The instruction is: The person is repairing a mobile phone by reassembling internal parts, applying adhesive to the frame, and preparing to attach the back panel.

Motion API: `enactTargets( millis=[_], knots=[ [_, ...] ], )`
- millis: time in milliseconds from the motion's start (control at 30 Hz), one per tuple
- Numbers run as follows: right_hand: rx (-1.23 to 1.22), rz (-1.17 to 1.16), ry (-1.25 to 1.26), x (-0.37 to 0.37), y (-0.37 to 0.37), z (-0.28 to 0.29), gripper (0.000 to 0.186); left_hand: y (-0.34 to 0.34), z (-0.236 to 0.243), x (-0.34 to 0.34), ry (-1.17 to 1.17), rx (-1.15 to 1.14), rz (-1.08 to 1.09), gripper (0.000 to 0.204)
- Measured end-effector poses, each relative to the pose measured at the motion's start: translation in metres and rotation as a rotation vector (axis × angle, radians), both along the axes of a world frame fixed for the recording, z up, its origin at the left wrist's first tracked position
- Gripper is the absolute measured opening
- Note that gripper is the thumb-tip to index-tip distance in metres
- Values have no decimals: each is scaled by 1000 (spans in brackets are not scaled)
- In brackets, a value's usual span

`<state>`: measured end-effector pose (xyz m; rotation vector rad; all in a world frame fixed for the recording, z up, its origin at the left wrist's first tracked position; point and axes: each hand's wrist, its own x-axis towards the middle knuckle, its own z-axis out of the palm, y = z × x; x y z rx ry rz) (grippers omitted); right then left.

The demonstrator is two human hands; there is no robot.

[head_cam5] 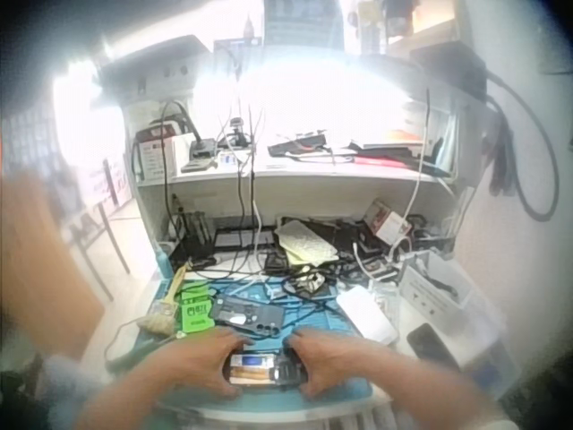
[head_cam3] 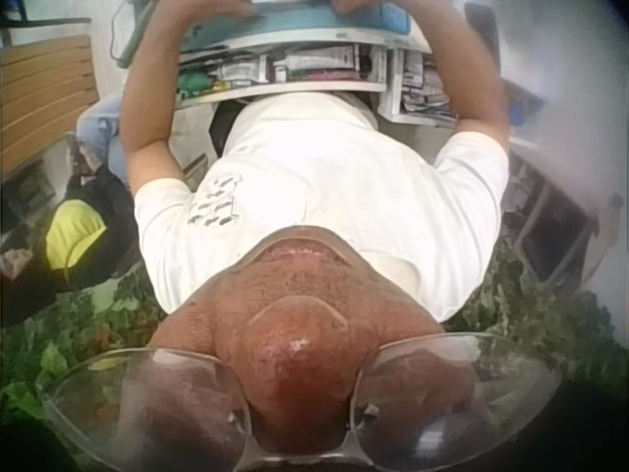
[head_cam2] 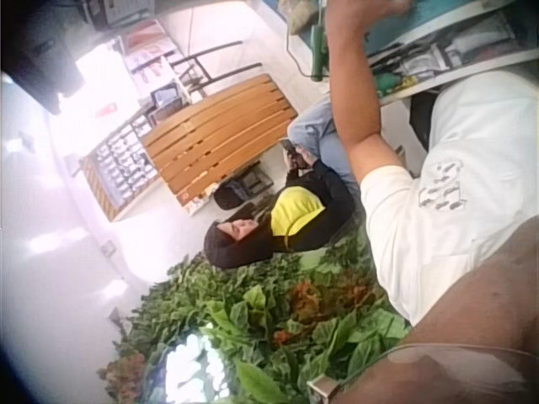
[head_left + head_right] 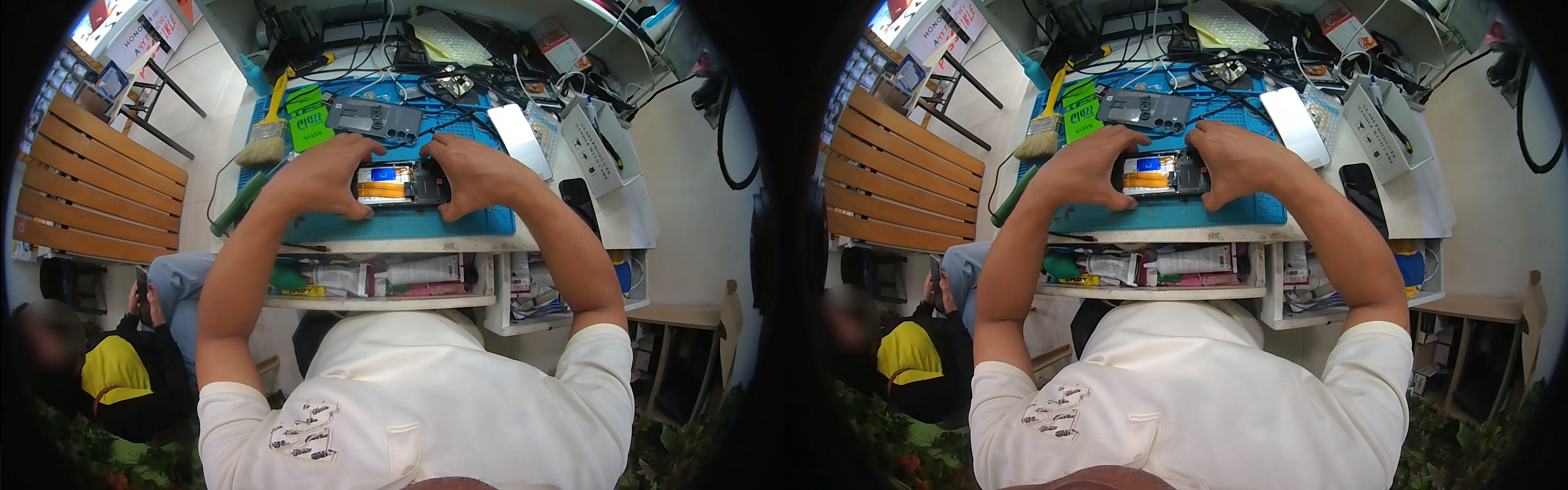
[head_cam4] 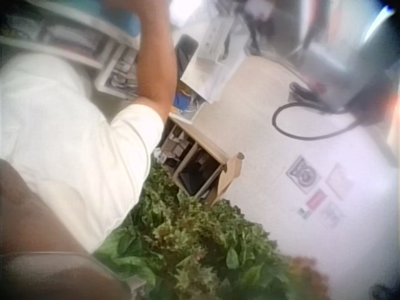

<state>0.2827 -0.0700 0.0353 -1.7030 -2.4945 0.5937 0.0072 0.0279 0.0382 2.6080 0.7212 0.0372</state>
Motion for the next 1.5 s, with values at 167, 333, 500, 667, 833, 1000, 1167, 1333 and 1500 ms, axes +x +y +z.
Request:
enactTargets(
  millis=[167,333,500,667,833,1000,1167,1333,1500],
  knots=[
    [129,55,83,4,-1,12,87,-3,-14,17,-168,-35,-49,100],
    [141,37,175,7,4,25,96,-3,-16,13,-253,-49,-11,98],
    [-63,-87,947,18,0,-16,100,-8,-21,-1,-470,-152,82,97],
    [-231,-159,1447,-12,-10,-33,91,-11,-20,-10,-540,-73,45,101],
    [-264,-143,1512,-13,-14,-34,87,-13,-15,-12,-516,32,38,106],
    [-210,-179,1445,-15,-14,-31,85,-15,-4,-11,-419,58,28,110],
    [-223,-197,1441,-20,-16,-27,80,-11,-2,-9,-430,43,5,109],
    [-206,-202,1464,-26,-18,-20,75,-12,3,-5,-395,41,15,114],
    [-199,-337,1409,-30,-18,-20,62,-10,-1,-2,-332,91,30,121]
  ],
)
